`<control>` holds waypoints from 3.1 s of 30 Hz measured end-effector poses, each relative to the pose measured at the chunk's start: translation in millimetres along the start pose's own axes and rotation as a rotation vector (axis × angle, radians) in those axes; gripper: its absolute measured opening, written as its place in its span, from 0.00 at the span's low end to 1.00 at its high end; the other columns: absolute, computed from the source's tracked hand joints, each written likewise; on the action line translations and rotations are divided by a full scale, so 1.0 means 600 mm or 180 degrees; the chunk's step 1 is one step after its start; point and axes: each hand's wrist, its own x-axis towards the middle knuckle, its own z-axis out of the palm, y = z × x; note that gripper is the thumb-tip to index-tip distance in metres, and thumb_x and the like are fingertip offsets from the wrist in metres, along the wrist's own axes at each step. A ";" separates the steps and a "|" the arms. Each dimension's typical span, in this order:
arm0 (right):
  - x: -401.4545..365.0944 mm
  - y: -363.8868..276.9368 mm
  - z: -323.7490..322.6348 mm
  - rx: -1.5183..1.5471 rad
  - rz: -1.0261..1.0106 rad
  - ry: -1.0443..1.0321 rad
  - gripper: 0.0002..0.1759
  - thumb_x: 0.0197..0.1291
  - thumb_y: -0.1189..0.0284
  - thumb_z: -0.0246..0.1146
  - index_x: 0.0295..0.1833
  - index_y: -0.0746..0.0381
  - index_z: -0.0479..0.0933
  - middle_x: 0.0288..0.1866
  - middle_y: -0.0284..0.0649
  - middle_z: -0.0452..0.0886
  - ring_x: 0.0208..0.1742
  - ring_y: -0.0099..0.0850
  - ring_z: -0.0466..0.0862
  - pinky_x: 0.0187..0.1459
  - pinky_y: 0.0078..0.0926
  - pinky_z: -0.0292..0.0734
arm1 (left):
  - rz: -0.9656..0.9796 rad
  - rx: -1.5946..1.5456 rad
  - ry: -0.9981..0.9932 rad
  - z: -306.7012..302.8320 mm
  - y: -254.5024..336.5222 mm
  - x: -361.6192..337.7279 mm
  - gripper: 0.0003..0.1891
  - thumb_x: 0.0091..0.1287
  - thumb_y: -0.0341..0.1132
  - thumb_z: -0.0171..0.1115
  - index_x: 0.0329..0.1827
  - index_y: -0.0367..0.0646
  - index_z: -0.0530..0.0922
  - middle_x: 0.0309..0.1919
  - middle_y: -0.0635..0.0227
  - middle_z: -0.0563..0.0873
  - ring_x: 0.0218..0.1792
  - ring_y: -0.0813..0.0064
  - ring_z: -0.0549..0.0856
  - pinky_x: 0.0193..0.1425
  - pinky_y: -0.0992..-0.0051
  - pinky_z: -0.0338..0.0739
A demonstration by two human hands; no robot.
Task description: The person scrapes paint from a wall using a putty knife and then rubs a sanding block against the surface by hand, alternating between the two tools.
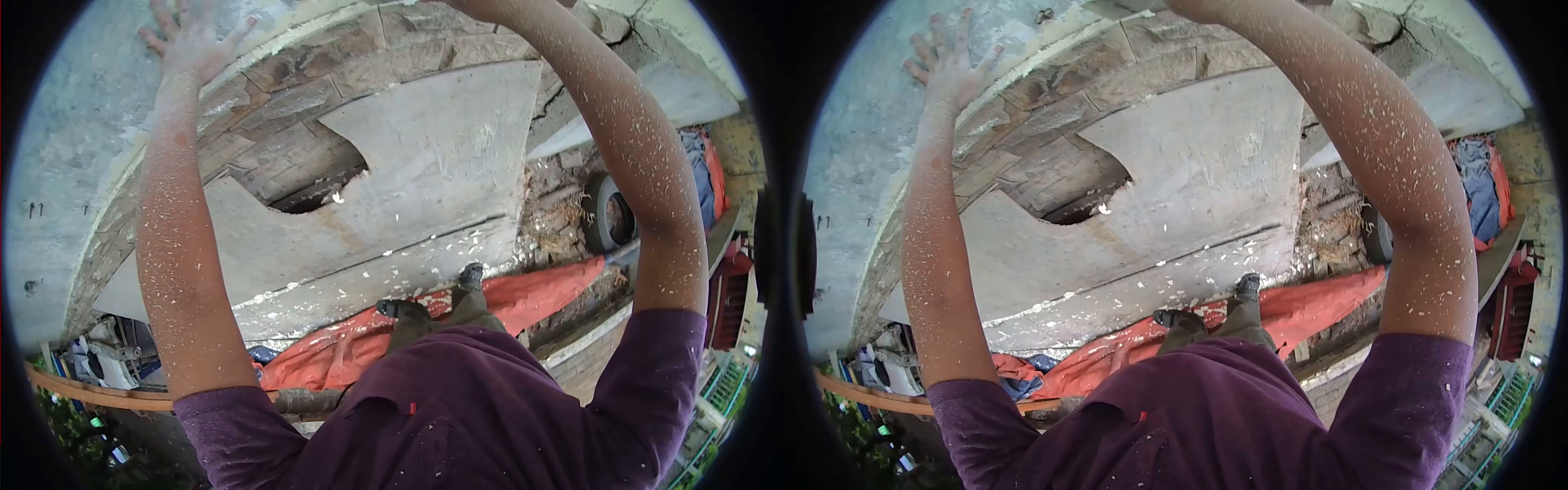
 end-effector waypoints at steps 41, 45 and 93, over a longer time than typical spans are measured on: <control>-0.047 -0.047 0.034 0.1614 -0.0090 -0.0057 0.21 0.62 0.56 0.62 0.46 0.65 0.80 0.36 0.46 0.85 0.41 0.37 0.84 0.42 0.34 0.77 | -0.1060 0.0076 -0.2054 -0.066 0.010 0.007 0.44 0.59 0.74 0.46 0.77 0.75 0.43 0.78 0.67 0.30 0.75 0.46 0.30 0.71 0.35 0.26; -0.163 -0.040 0.086 0.3075 0.0903 -0.0752 0.19 0.58 0.62 0.64 0.44 0.68 0.76 0.28 0.43 0.81 0.28 0.31 0.79 0.33 0.31 0.74 | -0.0659 0.0232 -0.1071 -0.011 0.032 -0.007 0.42 0.61 0.72 0.46 0.76 0.80 0.40 0.78 0.73 0.29 0.76 0.48 0.29 0.71 0.34 0.26; -0.430 -0.035 0.121 0.9110 0.0004 0.0038 0.08 0.64 0.72 0.59 0.40 0.62 0.65 0.20 0.33 0.65 0.17 0.26 0.68 0.23 0.26 0.63 | -0.0306 -0.0456 -0.0429 0.033 0.227 0.108 0.41 0.62 0.61 0.54 0.77 0.63 0.50 0.78 0.65 0.41 0.77 0.56 0.39 0.78 0.50 0.37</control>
